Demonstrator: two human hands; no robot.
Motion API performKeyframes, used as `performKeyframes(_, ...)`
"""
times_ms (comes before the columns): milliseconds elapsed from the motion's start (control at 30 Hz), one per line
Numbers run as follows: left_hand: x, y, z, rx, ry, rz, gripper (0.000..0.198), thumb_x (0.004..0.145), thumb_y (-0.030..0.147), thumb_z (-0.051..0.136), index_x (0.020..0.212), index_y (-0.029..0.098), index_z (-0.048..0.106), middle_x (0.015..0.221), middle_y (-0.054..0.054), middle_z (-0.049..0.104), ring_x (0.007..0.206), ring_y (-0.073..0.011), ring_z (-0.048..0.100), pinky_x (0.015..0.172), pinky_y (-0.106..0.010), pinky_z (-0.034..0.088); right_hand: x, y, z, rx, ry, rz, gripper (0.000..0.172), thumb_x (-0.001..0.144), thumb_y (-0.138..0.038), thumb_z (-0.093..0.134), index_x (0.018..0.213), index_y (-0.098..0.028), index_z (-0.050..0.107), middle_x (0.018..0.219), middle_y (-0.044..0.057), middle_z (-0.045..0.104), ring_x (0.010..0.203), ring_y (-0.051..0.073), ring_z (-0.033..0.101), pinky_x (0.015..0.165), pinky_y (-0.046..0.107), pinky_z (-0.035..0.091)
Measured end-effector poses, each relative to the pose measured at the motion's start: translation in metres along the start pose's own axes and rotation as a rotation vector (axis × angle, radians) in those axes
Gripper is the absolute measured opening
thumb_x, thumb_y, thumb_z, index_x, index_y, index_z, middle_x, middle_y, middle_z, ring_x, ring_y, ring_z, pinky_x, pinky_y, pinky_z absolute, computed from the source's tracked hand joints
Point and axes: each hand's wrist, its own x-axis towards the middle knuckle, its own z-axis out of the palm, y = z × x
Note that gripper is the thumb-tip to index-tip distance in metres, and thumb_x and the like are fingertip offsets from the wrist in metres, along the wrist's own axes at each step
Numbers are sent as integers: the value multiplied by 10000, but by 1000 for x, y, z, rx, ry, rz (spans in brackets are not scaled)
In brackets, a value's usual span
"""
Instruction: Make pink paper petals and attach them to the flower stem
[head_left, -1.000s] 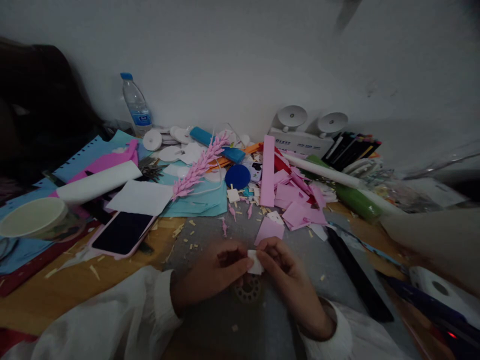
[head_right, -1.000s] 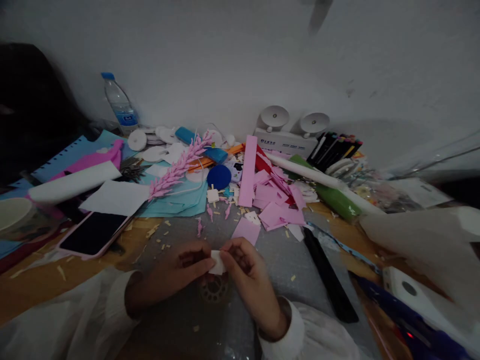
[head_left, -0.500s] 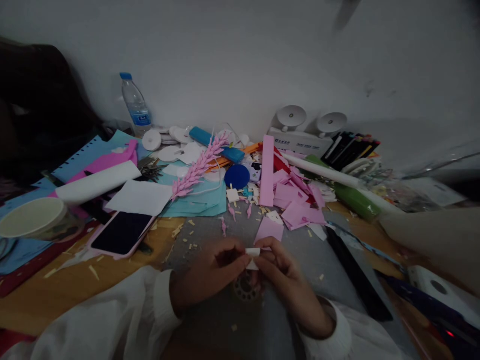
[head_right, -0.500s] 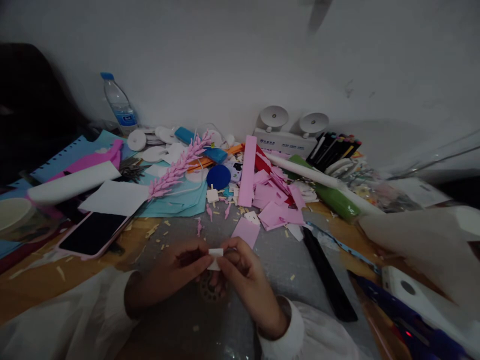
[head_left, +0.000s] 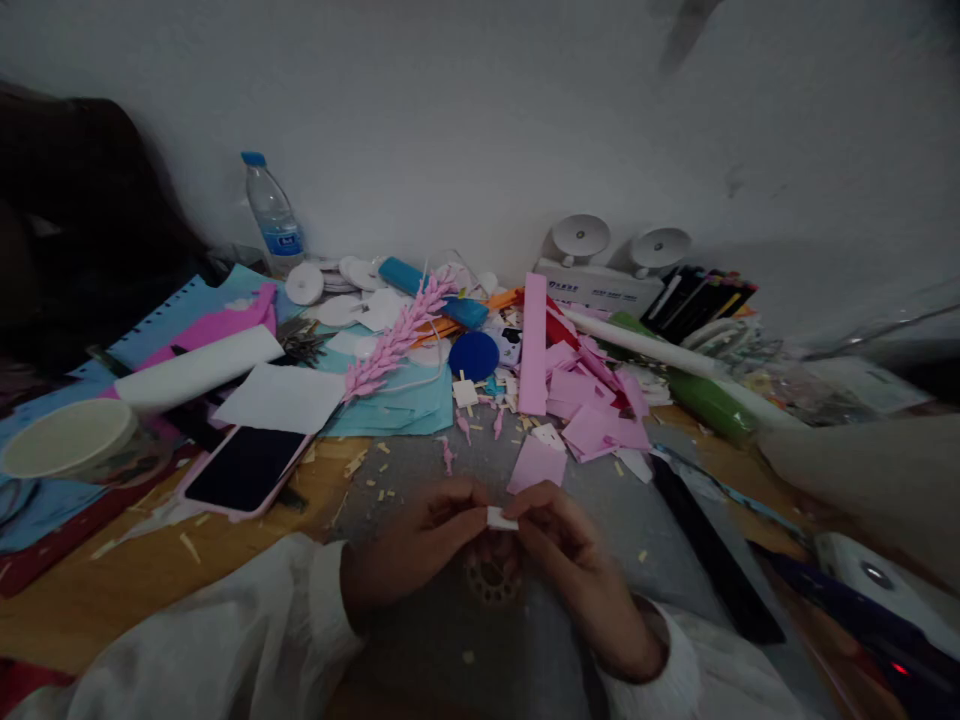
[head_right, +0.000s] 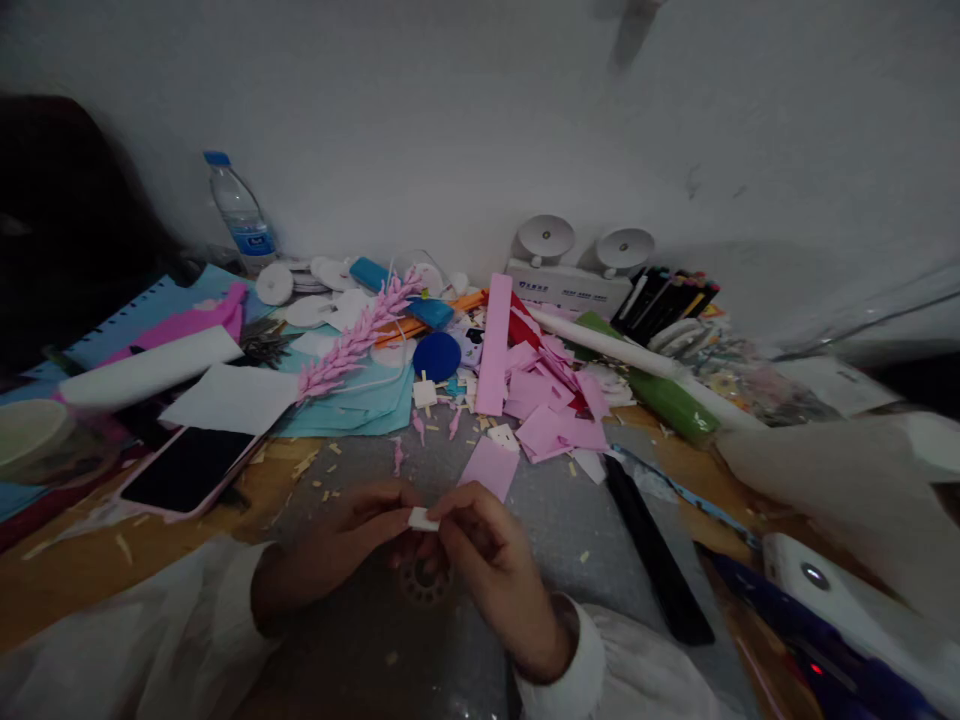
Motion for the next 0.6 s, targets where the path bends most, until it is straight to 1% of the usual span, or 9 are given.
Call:
performKeyframes(67,0,1,-1,27,-10,7,219,874,283,477,726,151,570,650,21,554,602,-113,503,594,-233,399,-1,0,0,-15,7,5,144,890,-367,614,880,-224,591,711,-28,637,609,87,593,571,182,468)
performKeyframes(133,0,2,0,38,-8,1,213,872,306,498,745,151,569,659,20,557,605,-114,505,587,-232,397,-1,0,0,-27,18,4,152,887,-375,617,876,-226,590,723,-27,634,619,89,591,580,187,466)
performKeyframes(200,0,3,1,30,5,-3,192,857,314,530,753,154,558,658,30,534,597,-107,486,574,-223,386,-1,0,-1,-33,25,1,153,887,-378,616,879,-228,590,731,-27,620,641,90,585,596,186,459)
performKeyframes(267,-1,4,3,33,25,-3,177,852,300,530,747,158,545,649,40,502,585,-99,462,563,-217,373,-1,-1,-1,2,4,12,158,889,-390,608,941,-245,574,741,-32,601,655,95,577,609,192,459)
performKeyframes(333,-2,4,4,108,51,7,169,854,276,516,733,161,542,642,42,486,582,-100,451,552,-216,361,-1,0,-1,51,-27,38,222,878,-418,613,1018,-266,533,770,-34,586,674,106,574,616,205,464)
performKeyframes(400,-3,4,5,241,98,62,170,851,253,509,710,164,542,635,38,487,587,-106,453,541,-218,349,0,1,0,32,-30,58,246,865,-438,621,1000,-258,520,773,-35,562,677,108,558,605,203,455)
performKeyframes(500,-4,2,5,414,172,183,171,849,227,513,693,167,551,648,29,512,624,-117,479,574,-227,364,1,3,-3,-147,30,27,206,887,-417,587,873,-220,529,715,-36,513,650,105,514,578,193,420)
performKeyframes(533,-4,2,5,430,196,200,172,854,231,513,699,169,554,656,27,521,635,-120,488,587,-229,373,3,4,-5,-224,56,-4,195,901,-402,563,859,-214,530,707,-34,506,644,108,506,579,198,417)
performKeyframes(600,-4,1,5,399,225,183,198,877,258,493,710,171,554,664,22,531,641,-123,502,600,-231,392,6,3,-15,-394,133,-102,161,927,-363,510,880,-210,530,748,-14,530,664,123,518,598,217,431)
